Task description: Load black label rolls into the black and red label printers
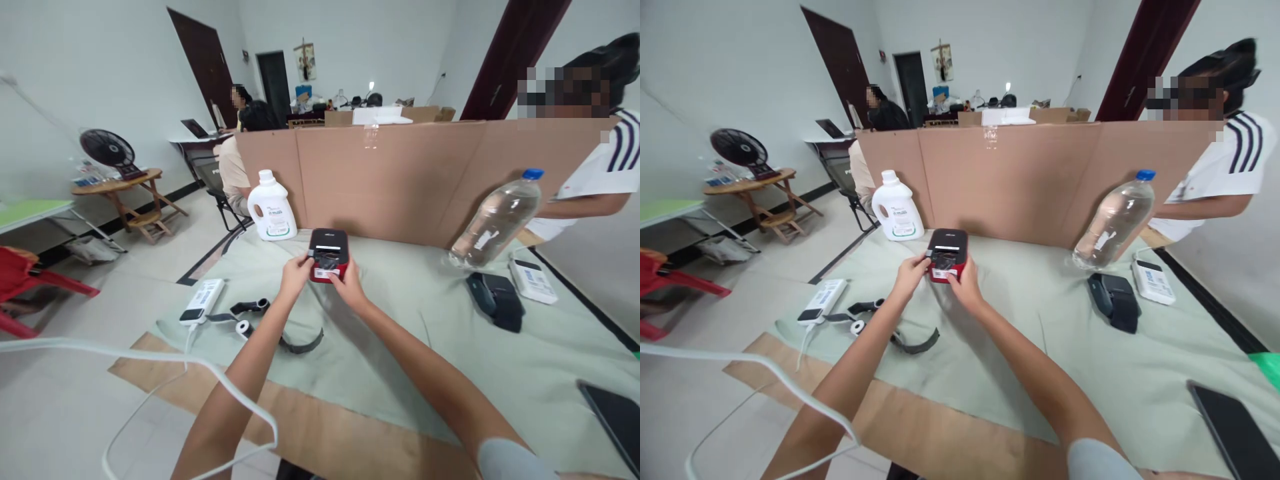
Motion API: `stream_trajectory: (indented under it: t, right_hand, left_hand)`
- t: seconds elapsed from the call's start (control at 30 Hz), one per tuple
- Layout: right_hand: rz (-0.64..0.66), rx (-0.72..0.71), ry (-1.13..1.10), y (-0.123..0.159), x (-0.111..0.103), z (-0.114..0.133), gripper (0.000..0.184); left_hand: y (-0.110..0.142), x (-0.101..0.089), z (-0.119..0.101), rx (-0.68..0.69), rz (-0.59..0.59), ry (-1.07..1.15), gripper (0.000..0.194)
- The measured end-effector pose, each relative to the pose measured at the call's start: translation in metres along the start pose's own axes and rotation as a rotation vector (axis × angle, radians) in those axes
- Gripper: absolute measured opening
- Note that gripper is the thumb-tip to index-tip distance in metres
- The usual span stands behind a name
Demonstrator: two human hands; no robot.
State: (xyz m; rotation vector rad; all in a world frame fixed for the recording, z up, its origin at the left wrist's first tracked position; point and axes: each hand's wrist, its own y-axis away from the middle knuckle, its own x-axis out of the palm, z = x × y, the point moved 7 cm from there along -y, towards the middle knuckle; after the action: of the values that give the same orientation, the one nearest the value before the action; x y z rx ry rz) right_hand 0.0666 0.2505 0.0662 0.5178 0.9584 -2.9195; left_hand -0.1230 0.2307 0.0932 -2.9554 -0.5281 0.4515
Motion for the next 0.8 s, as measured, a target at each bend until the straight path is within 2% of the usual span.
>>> stream_trajectory:
  t: [0.07, 0.13, 0.2, 0.27, 0.5, 0.7, 0.8]
  right_hand:
    - [-0.053, 0.030, 0.078, 0.024, -0.045, -0.006, 0.075]
    - [-0.092, 0.074, 0.152, 0.046, -0.078, -0.010, 0.075]
    - [-0.108, 0.100, 0.195, 0.061, -0.098, -0.013, 0.074]
    - [-0.108, 0.107, 0.213, 0.071, -0.106, -0.015, 0.075]
    - [-0.068, 0.066, 0.193, 0.082, -0.102, -0.015, 0.078]
    - [-0.080, 0.066, 0.195, 0.089, -0.103, -0.019, 0.084]
    - [-0.082, 0.078, 0.193, 0.090, -0.103, -0.022, 0.084]
  left_hand:
    - [0.021, 0.038, -0.012, 0.023, 0.098, 0.045, 0.043]
    - [0.039, 0.068, -0.021, 0.033, 0.183, 0.041, 0.040]
    - [0.051, 0.087, -0.025, 0.030, 0.246, -0.006, 0.037]
    - [0.058, 0.096, -0.028, 0.025, 0.284, -0.059, 0.036]
    - [0.070, 0.090, -0.042, 0.011, 0.324, -0.264, 0.032]
    - [0.064, 0.078, -0.057, -0.057, 0.277, -0.666, 0.029]
    - [0.067, 0.073, -0.075, -0.087, 0.269, -0.816, 0.027]
